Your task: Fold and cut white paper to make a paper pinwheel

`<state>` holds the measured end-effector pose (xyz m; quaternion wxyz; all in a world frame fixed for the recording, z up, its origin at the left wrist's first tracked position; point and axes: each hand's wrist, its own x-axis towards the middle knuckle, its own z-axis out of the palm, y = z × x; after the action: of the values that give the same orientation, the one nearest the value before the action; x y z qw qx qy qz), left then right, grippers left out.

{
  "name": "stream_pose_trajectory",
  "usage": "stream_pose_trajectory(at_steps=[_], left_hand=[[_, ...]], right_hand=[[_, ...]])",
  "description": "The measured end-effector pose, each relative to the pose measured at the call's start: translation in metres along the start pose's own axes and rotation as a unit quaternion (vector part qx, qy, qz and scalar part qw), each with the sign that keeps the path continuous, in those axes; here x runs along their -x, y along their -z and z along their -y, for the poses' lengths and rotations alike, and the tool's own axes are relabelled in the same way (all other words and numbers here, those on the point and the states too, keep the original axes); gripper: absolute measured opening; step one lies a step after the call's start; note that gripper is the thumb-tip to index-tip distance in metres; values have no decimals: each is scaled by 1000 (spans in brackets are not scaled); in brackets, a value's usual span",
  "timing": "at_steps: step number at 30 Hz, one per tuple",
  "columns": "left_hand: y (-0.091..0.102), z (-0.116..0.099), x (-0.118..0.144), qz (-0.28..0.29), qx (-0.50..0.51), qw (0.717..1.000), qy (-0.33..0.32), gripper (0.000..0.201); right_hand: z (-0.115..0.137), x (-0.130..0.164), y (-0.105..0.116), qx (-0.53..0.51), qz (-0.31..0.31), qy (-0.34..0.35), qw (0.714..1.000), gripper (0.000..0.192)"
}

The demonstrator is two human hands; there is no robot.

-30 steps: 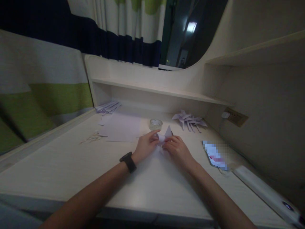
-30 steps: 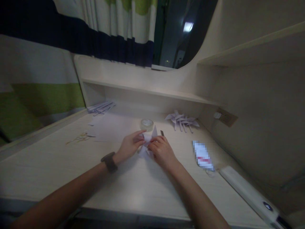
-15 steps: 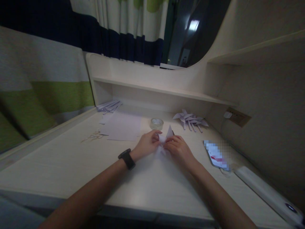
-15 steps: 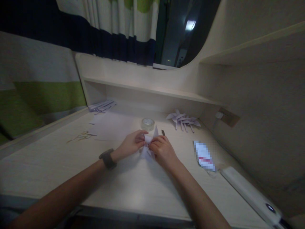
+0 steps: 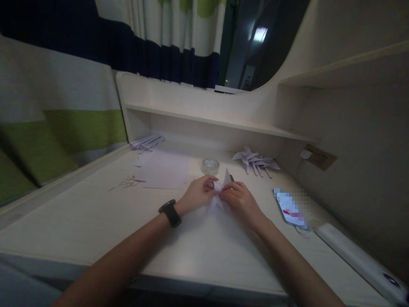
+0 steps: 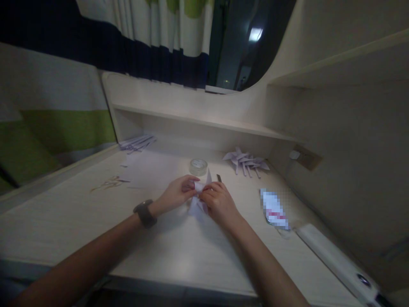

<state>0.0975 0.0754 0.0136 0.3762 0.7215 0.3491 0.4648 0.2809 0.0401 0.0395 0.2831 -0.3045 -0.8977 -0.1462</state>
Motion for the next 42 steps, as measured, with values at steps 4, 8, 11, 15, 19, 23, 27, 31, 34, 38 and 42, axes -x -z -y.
stream_pose_trajectory(at_steps=[4, 8, 11, 15, 19, 23, 27, 31, 34, 38, 42], left_hand=[[0, 0, 0, 12, 13, 1000, 2, 35], [-1, 3, -1, 11, 26, 1000, 0, 35], [-1, 3, -2, 8, 56, 998, 7, 35], [1, -5, -2, 5, 99, 995, 17, 31], [1, -12, -2, 3, 110, 993, 29, 29], [0, -13, -3, -14, 123, 992, 38, 32], [1, -11, -3, -27, 119, 992, 19, 36], [2, -11, -3, -22, 114, 993, 12, 38], [3, -12, -3, -19, 125, 992, 24, 38], [5, -13, -3, -23, 124, 992, 25, 35], [6, -15, -2, -33, 130, 991, 30, 35]], right_hand=[[0, 0, 0, 6, 10, -3, 1000, 15], [-1, 0, 1, 5, 12, -12, 1000, 13], [-2, 0, 1, 10, 9, -28, 1000, 11], [-4, 1, 0, 6, 4, -37, 999, 12], [-6, 3, -2, -28, -9, -44, 999, 14], [-7, 4, -7, -65, -52, -79, 993, 11], [-7, 4, -8, -74, -61, -86, 992, 12], [-7, 3, -7, -61, -68, -64, 994, 14], [-7, 2, -5, -44, -80, -46, 995, 14], [-5, 2, -4, -41, -91, -42, 994, 15], [-3, 1, -3, -67, -105, -64, 990, 15]])
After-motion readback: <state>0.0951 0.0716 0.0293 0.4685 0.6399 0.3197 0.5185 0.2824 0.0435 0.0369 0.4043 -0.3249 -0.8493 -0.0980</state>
